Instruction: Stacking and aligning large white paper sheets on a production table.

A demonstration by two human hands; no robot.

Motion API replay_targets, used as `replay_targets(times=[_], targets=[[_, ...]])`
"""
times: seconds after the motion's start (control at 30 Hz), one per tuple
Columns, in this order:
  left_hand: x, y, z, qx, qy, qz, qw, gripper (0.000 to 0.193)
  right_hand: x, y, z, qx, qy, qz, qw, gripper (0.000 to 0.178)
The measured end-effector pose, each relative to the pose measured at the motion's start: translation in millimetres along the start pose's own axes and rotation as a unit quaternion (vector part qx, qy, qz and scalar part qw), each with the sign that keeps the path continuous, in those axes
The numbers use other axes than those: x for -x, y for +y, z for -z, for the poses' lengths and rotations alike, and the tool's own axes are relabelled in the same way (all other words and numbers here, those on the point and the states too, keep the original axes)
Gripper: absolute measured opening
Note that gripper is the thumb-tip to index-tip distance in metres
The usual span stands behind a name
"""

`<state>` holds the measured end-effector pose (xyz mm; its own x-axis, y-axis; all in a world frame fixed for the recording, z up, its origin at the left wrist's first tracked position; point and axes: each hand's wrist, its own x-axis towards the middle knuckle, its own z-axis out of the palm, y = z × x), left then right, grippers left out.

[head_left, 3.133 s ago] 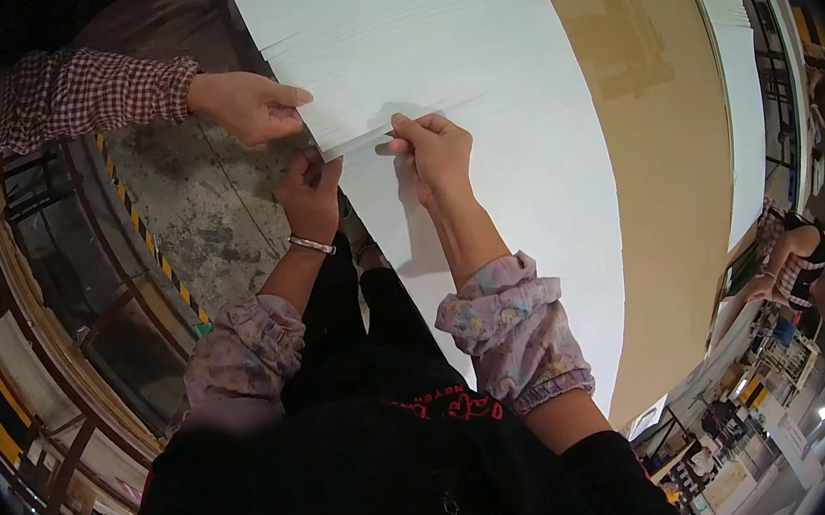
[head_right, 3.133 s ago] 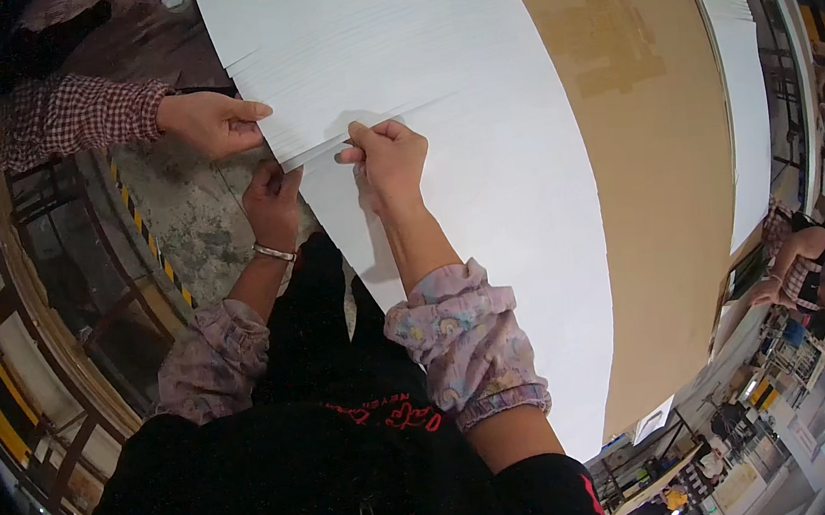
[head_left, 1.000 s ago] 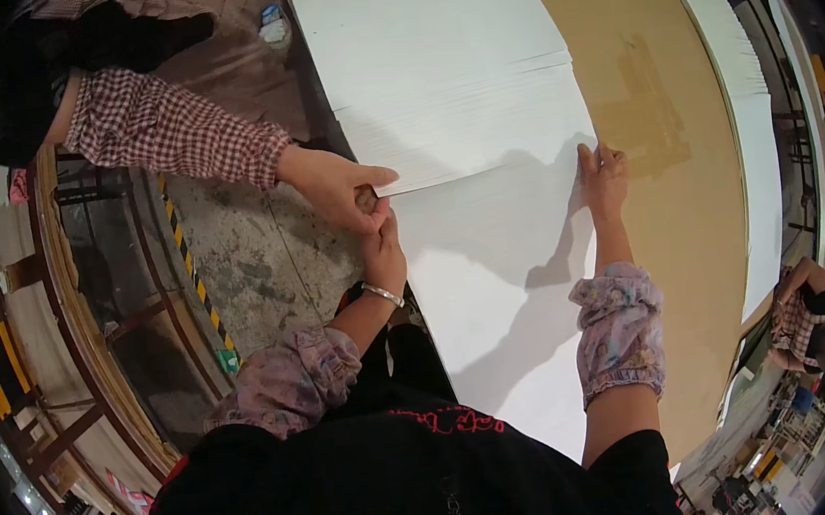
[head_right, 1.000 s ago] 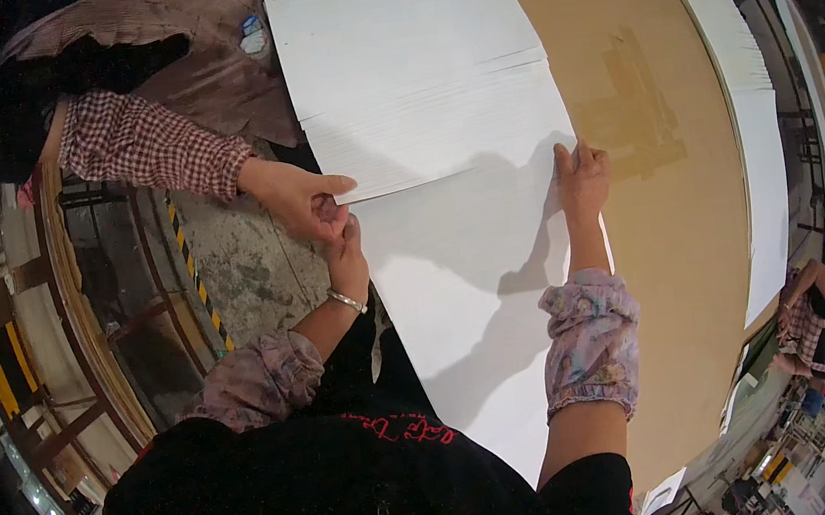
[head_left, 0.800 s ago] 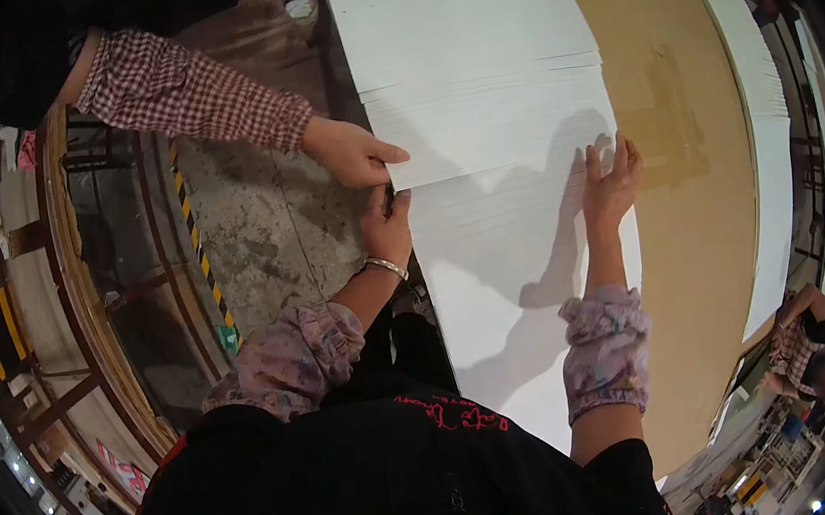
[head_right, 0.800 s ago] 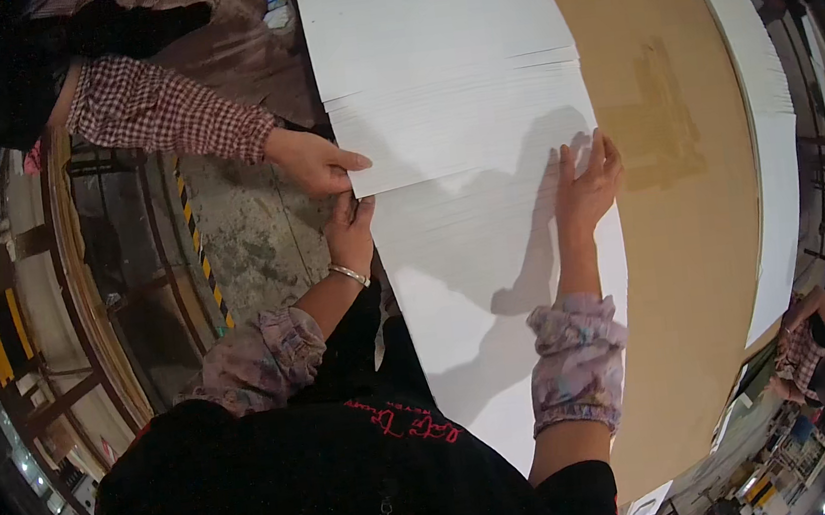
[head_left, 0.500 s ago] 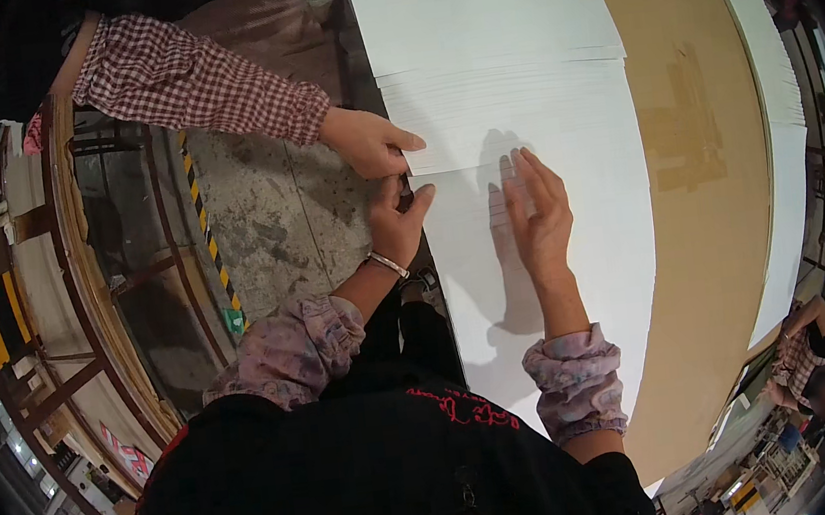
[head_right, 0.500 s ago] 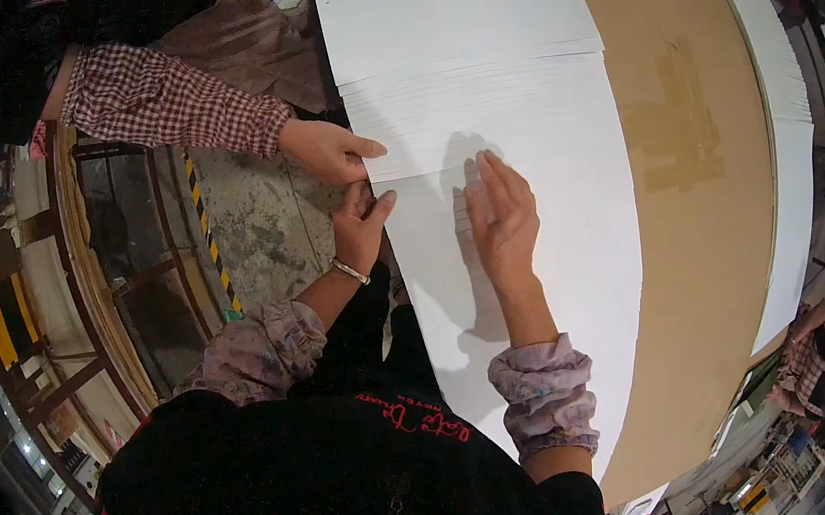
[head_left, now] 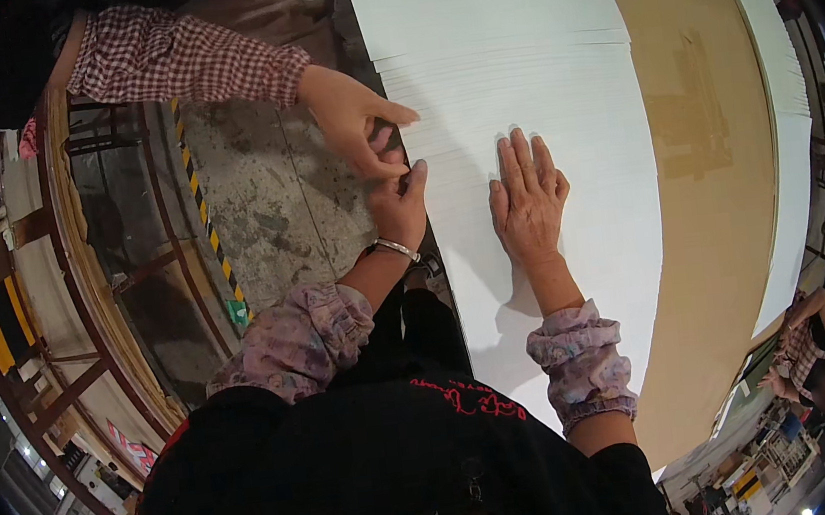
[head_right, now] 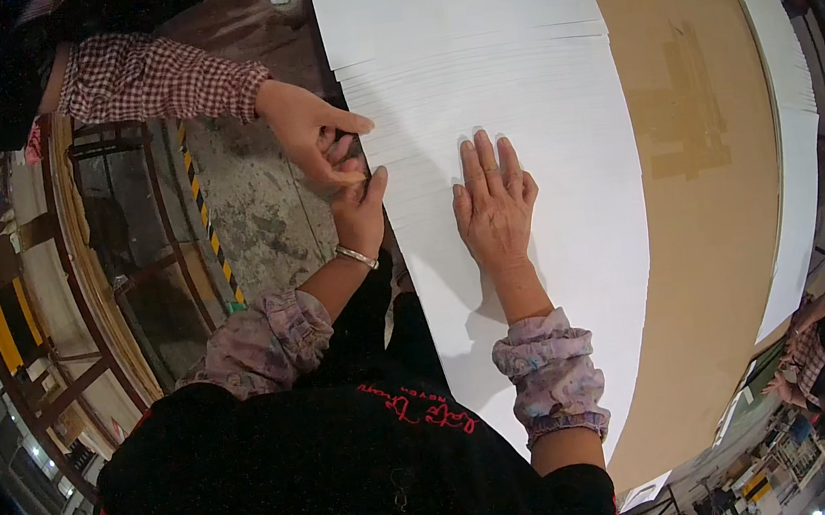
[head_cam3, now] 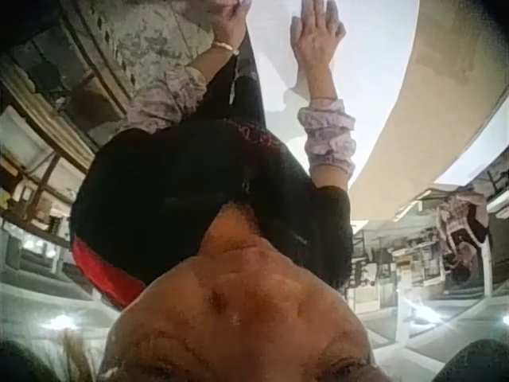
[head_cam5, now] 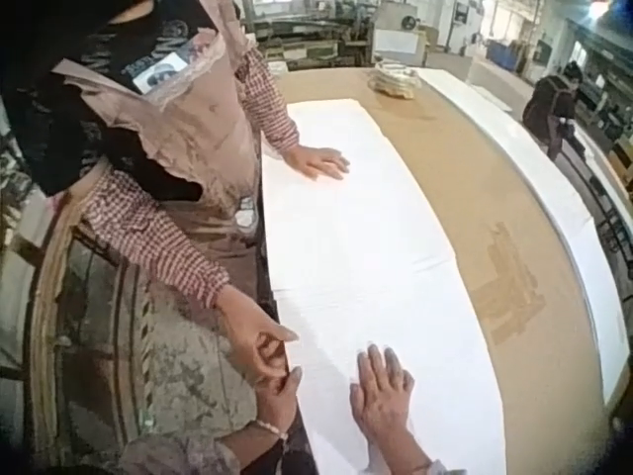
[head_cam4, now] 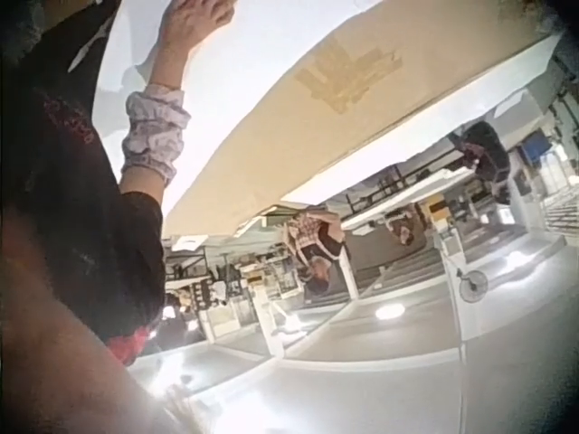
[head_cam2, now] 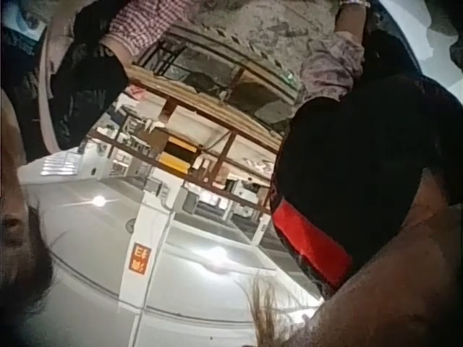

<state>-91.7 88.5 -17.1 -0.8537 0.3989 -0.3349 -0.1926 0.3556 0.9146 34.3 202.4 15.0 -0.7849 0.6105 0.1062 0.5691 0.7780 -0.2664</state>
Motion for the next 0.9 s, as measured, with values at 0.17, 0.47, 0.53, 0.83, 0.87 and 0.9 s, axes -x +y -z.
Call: replay_targets(times=[0.17,0.47,0.53,0.83,0.87,0.9], targets=[[-7,-2,-4,0.047,0.021,-0.09,0.995,0.026,-1,0,-4,-0.007,-0.003,-0.005,1.0,0.049],[-6,-4,-5,0.004,0.045,-0.069,0.997,0.03,-12,-6,-2,0.017,-0.038,-0.005,0.999,0.051],[-3,-2,-9,-0.025,0.026,-0.053,0.998,0.032,-10,-3,-1,0.014,-0.04,-0.015,0.999,0.051],[-11,-17,-13,0.092,0.022,-0.165,0.982,0.045,-8,-5,2,0.016,-0.013,-0.01,1.0,0.052],[-9,-16,-9,0.062,-0.009,-0.104,0.993,0.048,-7,-4,4,0.022,-0.023,-0.011,0.999,0.051],[-9,-12,-6,0.028,-0.037,-0.043,0.998,0.051,-7,-5,2,0.024,-0.032,-0.011,0.999,0.051]])
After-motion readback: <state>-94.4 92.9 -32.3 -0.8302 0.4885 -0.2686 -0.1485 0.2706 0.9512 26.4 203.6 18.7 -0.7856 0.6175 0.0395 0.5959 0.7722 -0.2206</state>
